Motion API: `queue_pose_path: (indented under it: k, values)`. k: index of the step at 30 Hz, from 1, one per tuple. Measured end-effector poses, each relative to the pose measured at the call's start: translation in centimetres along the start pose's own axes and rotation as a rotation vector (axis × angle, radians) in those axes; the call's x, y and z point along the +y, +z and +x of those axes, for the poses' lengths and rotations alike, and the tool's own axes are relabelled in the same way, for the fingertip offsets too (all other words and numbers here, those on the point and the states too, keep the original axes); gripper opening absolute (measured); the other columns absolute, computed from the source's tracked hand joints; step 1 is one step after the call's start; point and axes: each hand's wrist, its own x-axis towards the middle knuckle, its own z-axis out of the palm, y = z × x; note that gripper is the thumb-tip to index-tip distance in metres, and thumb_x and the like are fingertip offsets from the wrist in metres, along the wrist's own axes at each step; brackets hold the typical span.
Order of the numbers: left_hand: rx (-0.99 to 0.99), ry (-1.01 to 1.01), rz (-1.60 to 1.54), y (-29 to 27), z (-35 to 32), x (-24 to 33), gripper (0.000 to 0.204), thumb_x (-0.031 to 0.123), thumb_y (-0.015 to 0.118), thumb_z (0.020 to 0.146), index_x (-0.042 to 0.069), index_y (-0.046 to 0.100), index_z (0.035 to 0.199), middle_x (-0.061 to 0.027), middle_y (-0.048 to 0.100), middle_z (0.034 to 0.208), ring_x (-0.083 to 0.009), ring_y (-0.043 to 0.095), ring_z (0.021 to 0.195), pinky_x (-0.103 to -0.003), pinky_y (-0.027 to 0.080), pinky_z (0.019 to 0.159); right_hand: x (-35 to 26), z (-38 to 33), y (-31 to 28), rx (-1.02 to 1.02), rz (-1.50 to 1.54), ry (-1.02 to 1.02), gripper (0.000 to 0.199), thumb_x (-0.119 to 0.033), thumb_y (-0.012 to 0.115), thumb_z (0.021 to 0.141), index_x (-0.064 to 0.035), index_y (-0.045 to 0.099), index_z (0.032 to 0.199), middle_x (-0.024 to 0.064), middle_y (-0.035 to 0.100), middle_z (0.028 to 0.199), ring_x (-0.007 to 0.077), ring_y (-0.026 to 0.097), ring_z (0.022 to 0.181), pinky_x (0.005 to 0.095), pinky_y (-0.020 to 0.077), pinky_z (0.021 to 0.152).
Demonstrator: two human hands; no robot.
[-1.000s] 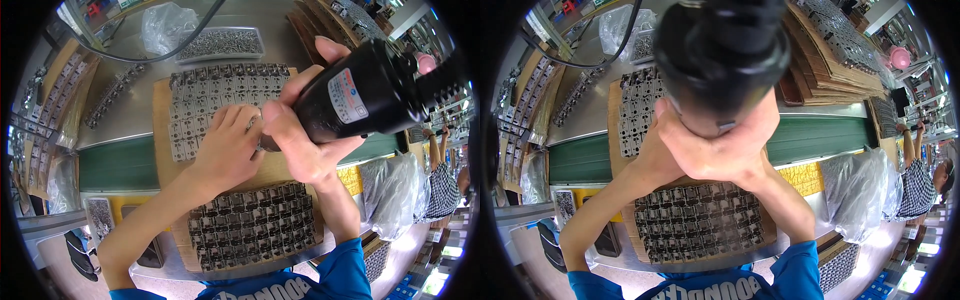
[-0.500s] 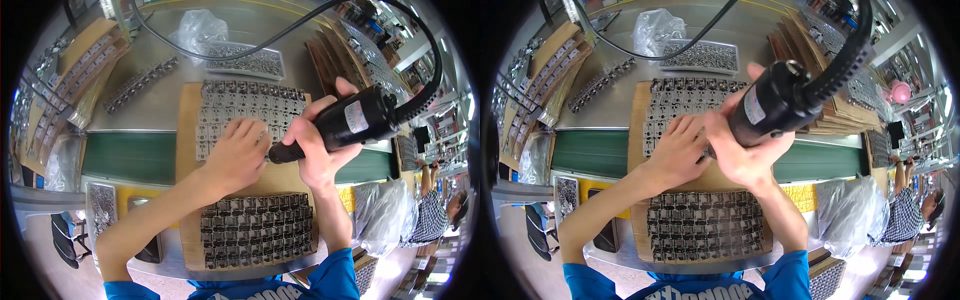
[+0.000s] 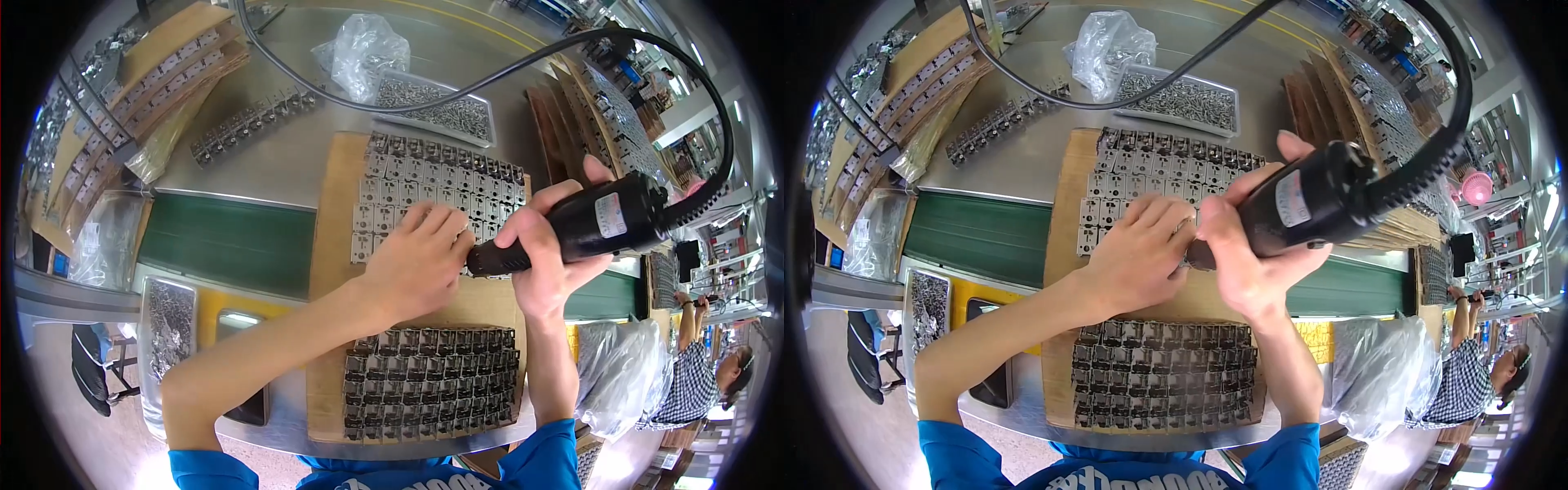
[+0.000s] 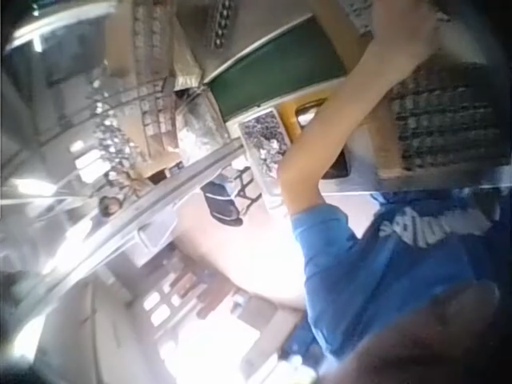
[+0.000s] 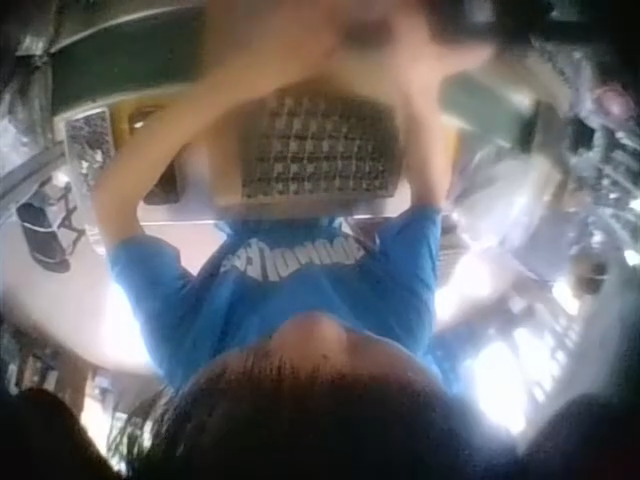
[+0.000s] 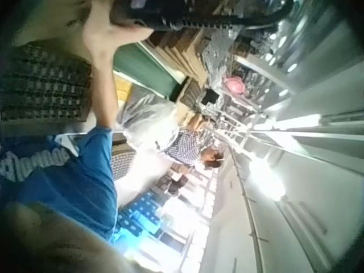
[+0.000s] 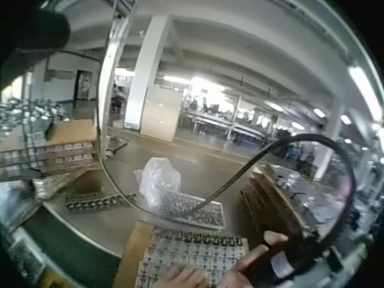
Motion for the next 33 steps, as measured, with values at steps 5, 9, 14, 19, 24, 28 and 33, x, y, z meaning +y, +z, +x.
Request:
queue_pose_path:
  k: [5, 9, 14, 19, 24, 28, 33]
  values:
    - [0.022, -0.018, -0.027, 0.0, 0.1, 0.1, 0.024, 0.012, 0.065, 0.072, 0.001, 0.061, 0.093, -0.0116, 0.053, 0.104, -0.0292, 0.051, 0.112, -0.044, 0.038, 0.103, 0.8, -0.2, -0.6, -0.100, -0.175, -0.139, 0.075, 0.002, 0.066, 0.077, 0.0085, 0.026, 0.140, 0.0103, 0.058, 0.075, 0.0179, 0.059, 0.053, 0.0269, 0.0498, 0.058]
    - [0.019, -0.027, -0.046, 0.1, 0.1, 0.0, 0.023, 0.011, 0.065, 0.072, 0.001, 0.061, 0.093, -0.0118, 0.053, 0.104, -0.0293, 0.051, 0.112, -0.044, 0.038, 0.103, 0.4, -0.1, 0.1, -0.078, -0.079, -0.043, 0.075, 0.005, 0.064, 0.076, 0.0090, 0.026, 0.140, 0.0103, 0.058, 0.076, 0.0180, 0.060, 0.053, 0.0278, 0.0509, 0.059]
    - [0.014, -0.018, -0.054, 0.0, 0.1, -0.1, 0.023, 0.011, 0.065, 0.072, 0.001, 0.061, 0.093, -0.0121, 0.053, 0.104, -0.0298, 0.051, 0.112, -0.044, 0.039, 0.103, 0.5, -0.1, -0.2, -0.082, -0.095, -0.039, 0.075, 0.007, 0.063, 0.075, 0.0094, 0.026, 0.141, 0.0104, 0.058, 0.075, 0.0181, 0.060, 0.053, 0.0286, 0.0516, 0.058]
    - [0.057, 0.002, -0.028, 0.2, 0.0, -0.2, 0.021, 0.010, 0.064, 0.073, 0.001, 0.060, 0.091, -0.0123, 0.054, 0.103, -0.0296, 0.053, 0.111, -0.043, 0.039, 0.102, 0.8, 0.0, -0.1, -0.113, -0.087, -0.098, 0.075, 0.008, 0.062, 0.074, 0.0087, 0.026, 0.140, 0.0104, 0.058, 0.075, 0.0189, 0.060, 0.052, 0.0288, 0.0515, 0.057]
    - [0.054, 0.002, -0.046, 0.2, 0.1, -0.2, 0.022, 0.010, 0.064, 0.072, 0.001, 0.061, 0.092, -0.0121, 0.054, 0.103, -0.0294, 0.053, 0.111, -0.043, 0.040, 0.102, 0.7, -0.1, -0.3, -0.082, -0.104, -0.066, 0.076, 0.009, 0.062, 0.073, 0.0076, 0.027, 0.140, 0.0099, 0.057, 0.076, 0.0192, 0.059, 0.052, 0.0294, 0.0514, 0.055]
    - [0.046, -0.019, -0.049, 0.1, -0.1, -0.1, 0.024, 0.011, 0.064, 0.072, 0.000, 0.061, 0.093, -0.0130, 0.054, 0.107, -0.0298, 0.052, 0.112, -0.043, 0.039, 0.102, 0.8, -0.4, -0.2, -0.063, -0.075, -0.077, 0.077, 0.010, 0.063, 0.072, 0.0061, 0.027, 0.140, 0.0094, 0.056, 0.076, 0.0194, 0.059, 0.051, 0.0295, 0.0515, 0.054]
    - [0.020, -0.003, -0.047, 0.0, 0.1, -0.1, 0.025, 0.012, 0.064, 0.072, 0.000, 0.061, 0.094, -0.0135, 0.055, 0.110, -0.0298, 0.051, 0.114, -0.043, 0.039, 0.104, 1.3, -0.8, -1.1, -0.099, -0.143, -0.130, 0.078, 0.010, 0.063, 0.073, 0.0051, 0.026, 0.140, 0.0109, 0.058, 0.078, 0.0187, 0.059, 0.053, 0.0296, 0.0532, 0.054]
